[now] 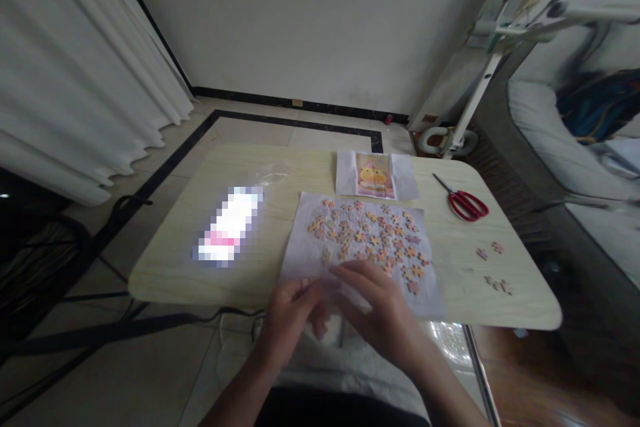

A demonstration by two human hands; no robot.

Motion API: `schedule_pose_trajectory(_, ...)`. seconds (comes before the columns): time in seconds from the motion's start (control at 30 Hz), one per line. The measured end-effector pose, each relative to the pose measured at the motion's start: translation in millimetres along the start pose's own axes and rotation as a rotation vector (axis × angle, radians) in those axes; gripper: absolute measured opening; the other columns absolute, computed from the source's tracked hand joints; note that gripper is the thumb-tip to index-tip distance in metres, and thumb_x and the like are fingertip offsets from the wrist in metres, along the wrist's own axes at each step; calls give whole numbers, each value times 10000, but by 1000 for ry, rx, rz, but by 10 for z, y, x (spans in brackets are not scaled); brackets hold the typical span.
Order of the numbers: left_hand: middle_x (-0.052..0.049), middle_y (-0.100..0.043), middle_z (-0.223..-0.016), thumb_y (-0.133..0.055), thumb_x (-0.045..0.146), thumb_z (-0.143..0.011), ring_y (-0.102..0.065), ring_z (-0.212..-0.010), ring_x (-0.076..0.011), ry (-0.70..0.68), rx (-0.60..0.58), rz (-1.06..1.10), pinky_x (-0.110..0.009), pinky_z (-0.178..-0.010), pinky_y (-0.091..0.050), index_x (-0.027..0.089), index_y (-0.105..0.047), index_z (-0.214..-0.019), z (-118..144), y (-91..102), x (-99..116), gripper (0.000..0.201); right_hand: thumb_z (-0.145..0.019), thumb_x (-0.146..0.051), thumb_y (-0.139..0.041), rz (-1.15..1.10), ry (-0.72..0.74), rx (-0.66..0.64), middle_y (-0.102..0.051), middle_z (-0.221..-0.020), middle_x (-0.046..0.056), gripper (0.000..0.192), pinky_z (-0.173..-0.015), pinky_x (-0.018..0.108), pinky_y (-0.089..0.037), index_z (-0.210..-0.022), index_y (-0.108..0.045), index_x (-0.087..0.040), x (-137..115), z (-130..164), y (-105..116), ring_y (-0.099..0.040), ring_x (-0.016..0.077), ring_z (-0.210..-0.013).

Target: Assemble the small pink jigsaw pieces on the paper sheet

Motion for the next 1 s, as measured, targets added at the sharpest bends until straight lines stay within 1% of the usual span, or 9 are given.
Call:
schedule_pose_trajectory(0.07,26,-524,-415,-636,563,-807,-439,-309,-72,44,-46,11,-175,-329,-311,145,-614,-614,24,-61,-41,461,-914,-186,-601,-9,0,-38,-662,-1055,81,284,-822,363,-542,-1195,-612,-220,-7,19,-1,-624,200,-950)
schedule_pose_trajectory(0.13,33,-488,-385,-628,578,-810,-402,-281,-59,68,-80,6,-170,-314,-284,149,-566,-553,45,-101,-77,504,-929,-200,-584,4,-2,-65,-675,-1000,75,231,-777,349,-537,-1155,-635,-210,-12,31,3,-624,195,-896)
schedule_pose_trajectory(0.27,53,-454,-373,-636,604,-789,-365,-268,-53,88,-86,29,-172,-311,-281,150,-572,-580,60,-134,-169,504,-970,-251,-522,61,-10,-122,-672,-901,69,180,-709,327,-505,-1060,-665,-190,-26,60,7,-600,189,-819)
schedule_pose_trajectory(0.37,54,-425,-353,-622,630,-785,-359,-270,-54,79,-94,21,-174,-315,-280,154,-536,-534,59,-150,-231,545,-997,-252,-455,89,-11,-184,-645,-834,64,231,-685,306,-479,-975,-672,-175,-39,89,-2,-573,180,-785)
schedule_pose_trajectory(0.43,51,-419,-344,-603,637,-798,-370,-278,-57,72,-105,-4,-171,-324,-283,150,-544,-538,61,-160,-246,555,-1007,-244,-422,112,10,-204,-632,-805,65,265,-678,302,-466,-946,-666,-163,-57,104,0,-555,177,-763)
schedule_pose_trajectory(0.53,44,-445,-355,-599,641,-799,-388,-287,-60,77,-115,-35,-169,-334,-297,145,-565,-570,65,-160,-225,548,-1009,-238,-410,151,36,-216,-617,-778,62,271,-664,298,-448,-928,-656,-155,-75,116,1,-536,174,-736)
schedule_pose_trajectory(0.77,15,-479,-370,-547,690,-806,-449,-312,-74,81,-174,-137,-168,-350,-331,139,-551,-517,77,-130,-154,622,-993,-195,-438,231,84,-216,-601,-776,45,244,-687,303,-420,-812,-598,-161,-15,123,-65,-505,167,-725)
schedule_pose_trajectory(0.9,10,-517,-412,-564,745,-747,-479,-325,-84,91,-155,-147,-176,-354,-359,135,-576,-548,74,-106,-113,642,-997,-216,-445,224,83,-217,-605,-787,40,247,-765,316,-429,-809,-597,-169,43,111,-119,-518,167,-760)
schedule_pose_trajectory(1.0,5,-521,-416,-557,778,-720,-488,-331,-90,108,-160,-163,-179,-352,-364,133,-587,-556,66,-95,-90,666,-994,-219,-454,191,72,-246,-610,-793,43,239,-733,297,-429,-821,-609,-167,62,91,-151,-528,164,-764)
Point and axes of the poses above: each hand's wrist, its own z-axis away from the middle knuckle, its own y-axis out of the back of the hand, x = y × z, the point moved 4 cm from there along -z, towards the middle knuckle
